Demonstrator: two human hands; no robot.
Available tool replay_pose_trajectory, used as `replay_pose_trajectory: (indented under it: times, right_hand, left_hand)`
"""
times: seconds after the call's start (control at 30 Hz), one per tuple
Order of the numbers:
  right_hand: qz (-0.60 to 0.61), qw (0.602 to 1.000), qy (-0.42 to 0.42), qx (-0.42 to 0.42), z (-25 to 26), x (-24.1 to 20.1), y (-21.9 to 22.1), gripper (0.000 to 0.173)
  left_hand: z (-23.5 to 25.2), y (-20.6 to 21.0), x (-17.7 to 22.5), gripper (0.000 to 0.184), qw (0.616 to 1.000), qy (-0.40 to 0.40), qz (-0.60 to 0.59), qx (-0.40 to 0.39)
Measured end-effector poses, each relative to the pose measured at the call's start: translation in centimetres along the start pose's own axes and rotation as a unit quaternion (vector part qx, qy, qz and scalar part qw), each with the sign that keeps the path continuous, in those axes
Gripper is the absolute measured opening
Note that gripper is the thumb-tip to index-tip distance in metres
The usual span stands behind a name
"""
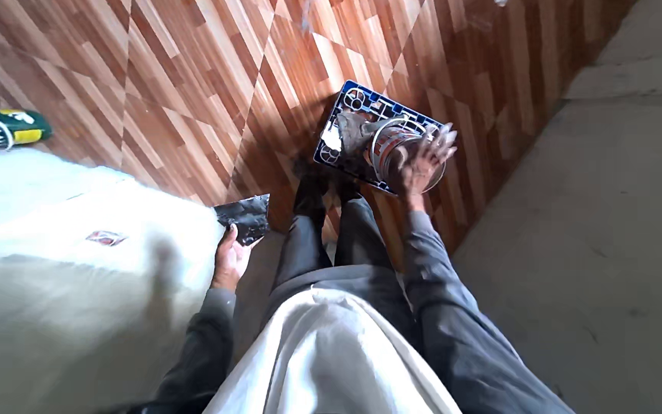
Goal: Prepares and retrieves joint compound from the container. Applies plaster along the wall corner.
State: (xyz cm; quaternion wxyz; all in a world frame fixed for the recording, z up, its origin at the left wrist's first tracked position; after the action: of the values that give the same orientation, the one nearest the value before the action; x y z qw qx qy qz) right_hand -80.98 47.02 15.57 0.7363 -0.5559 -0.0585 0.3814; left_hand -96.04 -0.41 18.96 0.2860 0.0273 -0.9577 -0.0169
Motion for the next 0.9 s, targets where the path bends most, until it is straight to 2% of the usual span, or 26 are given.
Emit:
replay_pose_trajectory:
  times: [0.07,0.1,0.17,0.23,0.3,0.33,0.37,0.43,0.47,0.5,0.57,0.63,0.67,0.73,0.8,0.9]
  right_hand:
    - [-0.086,0.983,0.048,-0.154,-4.2,0.9,3.0,0.08]
    - [-0.093,0.979,0.057,-0.17,-3.7,0.8,4.0,0.079]
    - [-0.091,0.983,0.058,-0.146,-2.2,1.3,1.8,0.082]
    - [-0.08,0.99,0.044,-0.11,2.1,0.9,-1.5,0.081]
    - [-0.073,0.995,0.036,-0.064,6.7,0.9,-2.4,0.084]
    - [-0.069,0.995,0.036,-0.067,7.1,1.6,-2.0,0.085]
    - [-0.06,0.994,0.037,-0.086,6.2,2.8,-0.3,0.083]
    - [-0.09,0.977,0.064,-0.184,3.7,4.9,3.9,0.077]
    - [-0.1,0.964,0.07,-0.235,3.3,5.1,4.6,0.075]
    - [-0.093,0.962,0.07,-0.247,3.5,4.8,5.1,0.073]
    - [-0.07,0.969,0.059,-0.231,3.4,2.9,3.2,0.072]
    - [-0.032,0.968,-0.016,-0.249,2.3,-1.0,2.1,0.071]
    - [-0.014,0.964,-0.071,-0.257,1.0,-2.3,3.6,0.068]
    - [-0.014,0.942,-0.128,-0.31,-1.6,-2.7,6.5,0.064]
    - [-0.018,0.933,-0.135,-0.332,-2.1,-2.4,6.2,0.064]
    - [-0.003,0.939,-0.109,-0.325,0.1,-0.9,2.0,0.066]
  left_hand:
    - [-1.7,-0.7,-0.8,0.047,0.999,0.004,-0.021,0.032]
    - [-1.2,0.0,-0.8,0.048,0.999,0.013,-0.03,0.032]
    - [-2.8,0.3,-1.6,0.048,0.999,0.003,-0.031,0.036]
    - [-2.9,0.9,-1.8,0.047,0.999,0.008,-0.04,0.034]
    - [-2.3,2.6,-1.6,0.047,0.998,0.015,-0.045,0.029]
    - [-2.7,3.1,-1.8,0.047,0.999,0.012,-0.043,0.031]
    - [-3.0,3.6,-2.2,0.047,0.999,0.009,-0.044,0.03]
    - [-3.0,5.0,-2.6,0.046,0.998,0.009,-0.054,0.016]
    - [-3.1,5.8,-2.6,0.046,0.998,0.011,-0.061,0.01]
    - [-3.0,6.7,-2.6,0.046,0.998,0.012,-0.063,0.003]
    - [-4.4,7.2,-3.5,0.046,0.999,-0.003,-0.053,0.003]
    - [-4.4,7.5,-4.1,0.046,0.999,-0.003,-0.046,0.0]
    - [-3.7,8.1,-4.0,0.046,0.999,0.0,-0.042,-0.007]
    - [-3.8,8.4,-4.1,0.045,0.999,0.001,-0.041,-0.006]
    - [-4.8,8.4,-4.1,0.046,0.999,0.001,-0.05,-0.001]
    - [-4.7,9.5,-3.4,0.047,0.998,0.013,-0.063,-0.012]
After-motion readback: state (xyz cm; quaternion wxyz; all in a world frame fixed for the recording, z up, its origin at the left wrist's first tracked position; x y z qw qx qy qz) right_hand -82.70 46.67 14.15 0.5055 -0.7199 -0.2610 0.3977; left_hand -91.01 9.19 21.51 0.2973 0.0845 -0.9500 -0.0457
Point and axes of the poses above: each hand's wrist, its own z-axis towards the middle knuckle, its own y-axis out of the palm, x = y × z, the point moved 4 cm from there along z, towards the middle knuckle, and after that the axes turned 3 degrees about -z, right-handed, at the moved point
